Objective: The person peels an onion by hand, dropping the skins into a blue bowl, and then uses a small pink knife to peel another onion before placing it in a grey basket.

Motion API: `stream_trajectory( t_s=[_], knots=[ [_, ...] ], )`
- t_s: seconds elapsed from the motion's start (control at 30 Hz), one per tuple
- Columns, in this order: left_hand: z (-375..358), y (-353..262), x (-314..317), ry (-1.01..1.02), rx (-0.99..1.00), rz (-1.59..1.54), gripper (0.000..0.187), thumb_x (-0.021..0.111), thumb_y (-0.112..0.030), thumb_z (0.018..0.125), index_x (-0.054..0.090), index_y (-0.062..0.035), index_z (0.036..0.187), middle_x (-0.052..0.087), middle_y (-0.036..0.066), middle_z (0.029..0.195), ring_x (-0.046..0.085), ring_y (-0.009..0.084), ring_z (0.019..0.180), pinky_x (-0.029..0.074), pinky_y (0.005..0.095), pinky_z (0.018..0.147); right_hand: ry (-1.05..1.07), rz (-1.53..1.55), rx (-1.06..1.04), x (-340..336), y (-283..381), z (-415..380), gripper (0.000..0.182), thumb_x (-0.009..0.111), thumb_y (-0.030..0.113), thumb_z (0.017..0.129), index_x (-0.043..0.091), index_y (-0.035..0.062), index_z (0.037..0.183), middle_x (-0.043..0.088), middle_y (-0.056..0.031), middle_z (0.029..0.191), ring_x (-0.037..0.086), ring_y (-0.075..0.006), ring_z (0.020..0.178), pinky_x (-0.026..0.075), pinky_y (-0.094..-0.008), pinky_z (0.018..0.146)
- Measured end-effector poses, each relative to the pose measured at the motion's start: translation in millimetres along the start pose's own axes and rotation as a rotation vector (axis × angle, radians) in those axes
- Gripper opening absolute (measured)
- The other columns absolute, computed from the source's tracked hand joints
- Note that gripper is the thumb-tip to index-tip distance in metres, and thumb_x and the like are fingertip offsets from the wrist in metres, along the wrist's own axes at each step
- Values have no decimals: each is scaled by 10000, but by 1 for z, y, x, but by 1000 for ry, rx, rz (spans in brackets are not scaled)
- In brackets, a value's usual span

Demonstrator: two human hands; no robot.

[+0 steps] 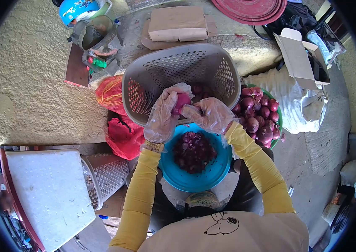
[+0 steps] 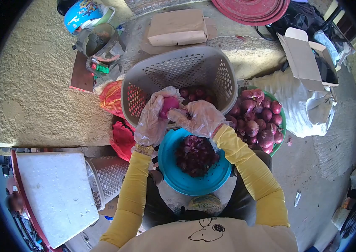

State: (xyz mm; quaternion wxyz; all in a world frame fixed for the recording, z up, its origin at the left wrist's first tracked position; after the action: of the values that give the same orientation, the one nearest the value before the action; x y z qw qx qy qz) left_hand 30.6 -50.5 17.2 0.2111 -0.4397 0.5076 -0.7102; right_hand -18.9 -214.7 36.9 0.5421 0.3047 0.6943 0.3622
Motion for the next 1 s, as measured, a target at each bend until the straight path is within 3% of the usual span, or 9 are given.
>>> stream_trajectory(
  t_s=[0.1, 0.17, 0.2, 0.27, 0.37, 0.43, 0.5, 0.57, 1.0],
  knots=[
    [0, -5, -3, -8, 14, 129, 395, 503, -369, 1119, 591, -44, 1326, 610, 121, 1320, 600, 245, 1208, 477, 394, 1074, 31, 19, -29, 2, -1, -2, 574, 657, 630, 953, 780, 70, 916, 674, -188, 686, 652, -396, 674, 526, -452, 672],
    [-1, -8, -5, -12, 36, 256, 401, 492, -375, 1122, 592, -44, 1324, 612, 120, 1325, 602, 242, 1212, 476, 391, 1077, -181, -260, -255, -7, 11, -6, 579, 718, 639, 893, 772, 65, 947, 694, -187, 736, 679, -411, 734, 539, -467, 706],
    [-2, -9, -5, -33, 63, 376, 407, 484, -378, 1124, 591, -40, 1324, 613, 121, 1331, 601, 238, 1218, 470, 391, 1087, -180, -259, -255, -8, 12, -6, 579, 718, 639, 893, 772, 65, 947, 694, -187, 736, 679, -411, 734, 539, -467, 706],
    [-3, -9, -7, -52, 91, 495, 412, 476, -381, 1126, 591, -37, 1323, 614, 122, 1336, 600, 234, 1225, 464, 391, 1097, -242, -303, -228, -12, 14, -6, 583, 852, 510, 807, 737, -34, 984, 744, -216, 871, 731, -382, 786, 569, -442, 716],
    [-2, -7, -8, -63, 140, 590, 417, 481, -382, 1123, 591, -32, 1322, 616, 126, 1337, 603, 230, 1226, 455, 391, 1109, -253, -339, -215, -15, 16, -7, 615, 851, 527, 803, 730, -48, 986, 745, -217, 875, 729, -398, 808, 573, -456, 747],
    [0, -8, 1, 4, 28, 94, 417, 490, -383, 1120, 591, -31, 1319, 617, 127, 1334, 602, 238, 1234, 451, 399, 1116, -256, -341, -193, -13, 14, -5, 616, 845, 534, 807, 730, -44, 985, 743, -219, 872, 728, -400, 811, 574, -454, 751],
    [-1, -7, 2, 5, 16, 79, 418, 497, -386, 1117, 592, -32, 1317, 616, 125, 1335, 601, 237, 1236, 453, 399, 1115, -260, -344, -170, -9, 8, -3, 616, 840, 540, 812, 730, -41, 984, 742, -221, 870, 726, -402, 814, 574, -452, 755],
    [-1, -7, 1, 4, 5, 64, 418, 505, -389, 1113, 593, -33, 1315, 614, 122, 1335, 601, 237, 1238, 454, 399, 1113, -289, -278, -187, -7, 2, 0, 731, 731, 740, 808, 726, 15, 903, 705, -211, 767, 702, -432, 789, 551, -506, 729],
    [-2, -5, 5, 0, -60, -27, 426, 530, -408, 1106, 593, -41, 1311, 604, 113, 1336, 595, 229, 1232, 479, 391, 1083, -228, -205, -166, -12, 8, -2, 641, 666, 664, 920, 757, 30, 903, 701, -220, 767, 684, -449, 776, 540, -498, 739]
  ],
)
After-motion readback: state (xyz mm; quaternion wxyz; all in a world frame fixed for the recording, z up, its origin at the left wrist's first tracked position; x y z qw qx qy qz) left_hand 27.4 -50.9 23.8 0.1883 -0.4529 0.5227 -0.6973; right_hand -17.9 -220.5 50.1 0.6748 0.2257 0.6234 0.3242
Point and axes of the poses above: each hand's wrist, its own z-axis towards the middle knuckle, its own x-axis out of the palm, y = z × x, the point moved 4 cm from there along z, towards the middle knuckle
